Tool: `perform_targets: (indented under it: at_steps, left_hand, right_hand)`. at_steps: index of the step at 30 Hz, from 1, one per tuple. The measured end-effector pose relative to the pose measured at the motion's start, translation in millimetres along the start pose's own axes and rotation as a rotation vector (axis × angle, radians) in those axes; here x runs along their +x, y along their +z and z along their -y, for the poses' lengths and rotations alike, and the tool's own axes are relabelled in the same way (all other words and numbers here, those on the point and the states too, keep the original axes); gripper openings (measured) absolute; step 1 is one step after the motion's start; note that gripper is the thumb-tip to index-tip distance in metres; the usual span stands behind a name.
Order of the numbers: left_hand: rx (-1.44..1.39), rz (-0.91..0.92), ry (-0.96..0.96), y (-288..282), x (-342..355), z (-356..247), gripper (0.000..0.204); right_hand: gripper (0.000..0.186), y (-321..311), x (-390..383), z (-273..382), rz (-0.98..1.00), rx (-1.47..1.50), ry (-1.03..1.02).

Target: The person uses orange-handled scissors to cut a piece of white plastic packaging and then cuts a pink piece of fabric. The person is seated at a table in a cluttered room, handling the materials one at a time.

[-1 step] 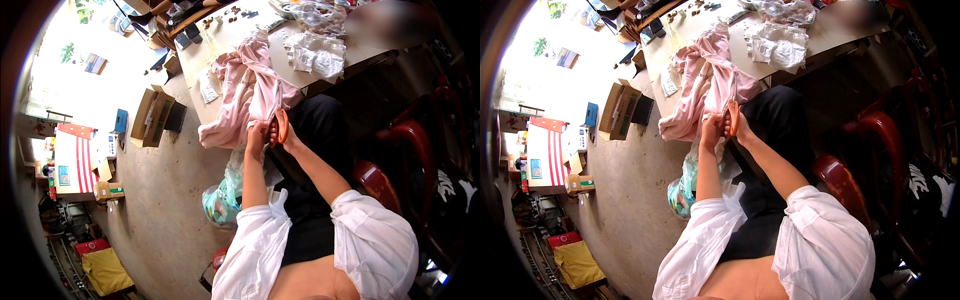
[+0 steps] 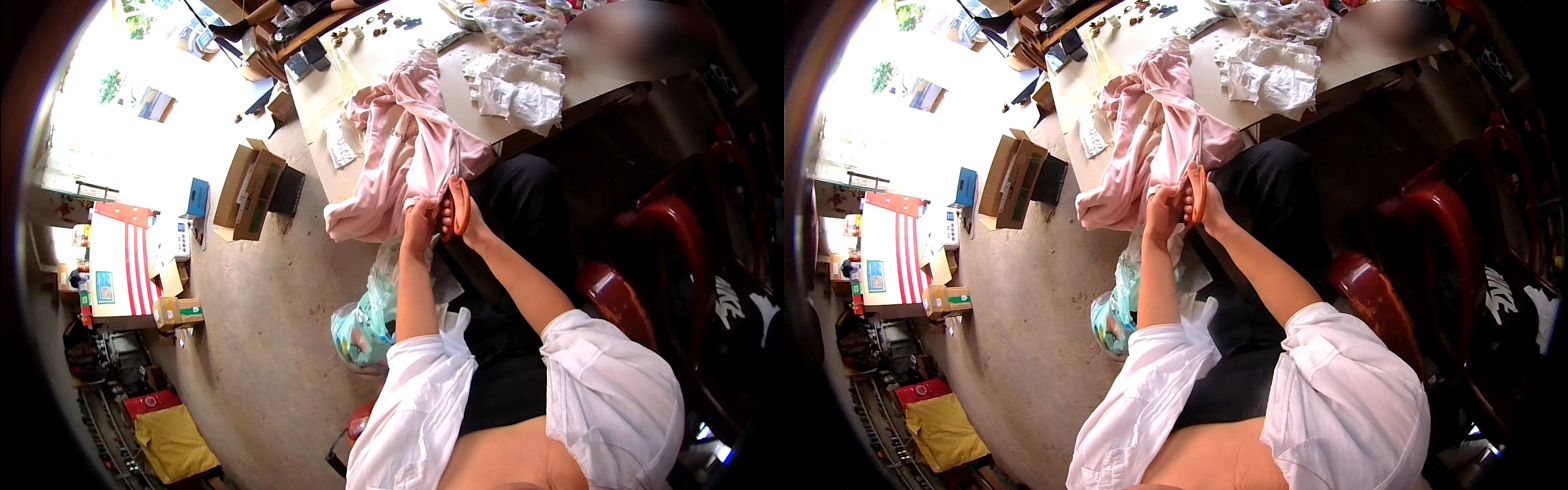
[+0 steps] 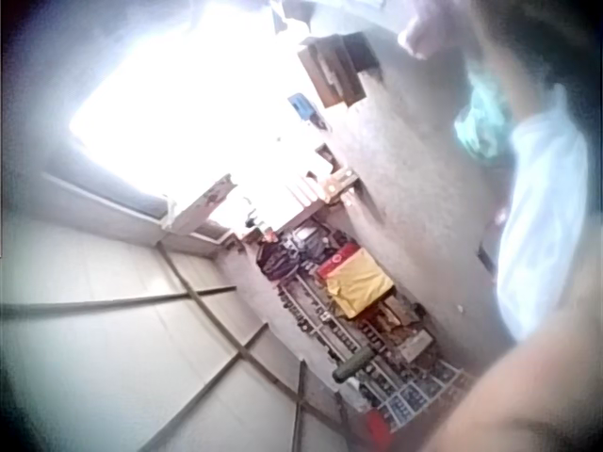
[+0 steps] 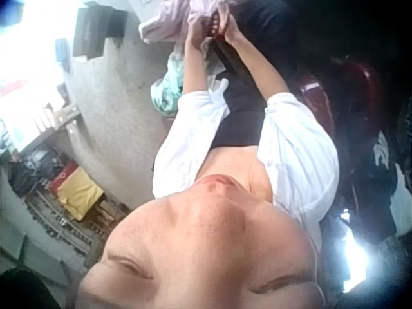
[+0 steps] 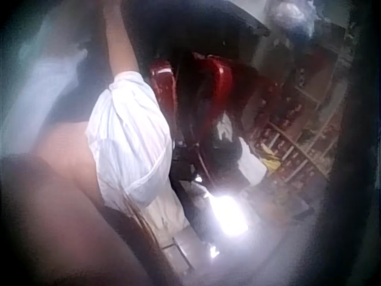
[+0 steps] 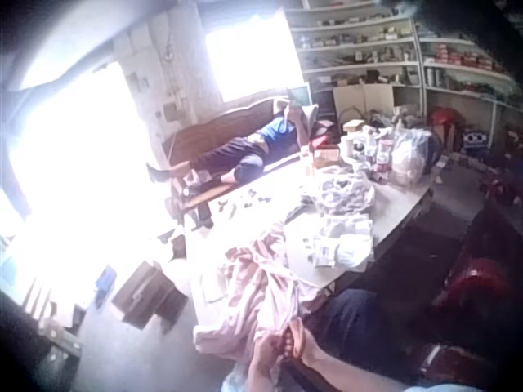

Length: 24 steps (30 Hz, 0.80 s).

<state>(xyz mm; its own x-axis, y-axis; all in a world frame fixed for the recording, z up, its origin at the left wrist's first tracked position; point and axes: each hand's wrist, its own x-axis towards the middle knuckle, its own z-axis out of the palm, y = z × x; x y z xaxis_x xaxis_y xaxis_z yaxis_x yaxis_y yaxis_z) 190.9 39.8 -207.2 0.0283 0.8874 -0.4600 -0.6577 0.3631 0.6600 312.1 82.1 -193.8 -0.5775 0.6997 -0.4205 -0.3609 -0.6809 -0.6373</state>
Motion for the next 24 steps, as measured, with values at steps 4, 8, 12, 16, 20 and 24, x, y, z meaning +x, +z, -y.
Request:
perform_targets:
  at_steps: [4,8,12,16,20,24]
  left_hand:
    - [-0.079,0.08,0.01,-2.2,-0.8,7.0,0.029]
    - [-0.18,0.119,0.04,3.8,1.7,13.6,0.033]
    - [-0.004,0.062,0.066,15.6,7.8,3.1,0.045]
    - [-0.022,-0.131,0.323,62.4,21.8,-20.6,0.043]
    - [-0.127,-0.223,0.141,56.4,48.0,-37.1,0.032]
    - [-0.188,-0.44,0.021,55.5,58.5,-35.3,0.032]
  right_hand:
    - [0.053,5.0,-5.0,0.7,-0.108,-0.063,-0.049]
    - [0.054,1.3,-4.6,-2.5,-0.137,-0.158,-0.097]
    - [0.056,3.7,-14.1,2.8,-0.152,-0.266,-0.117]
    - [0.055,-1.3,-21.2,0.7,-0.122,-0.296,-0.12]
    - [0.055,-1.1,-21.5,-10.5,-0.118,-0.496,-0.249]
    - [0.056,-2.0,-23.1,-11.9,-0.104,-0.387,-0.105]
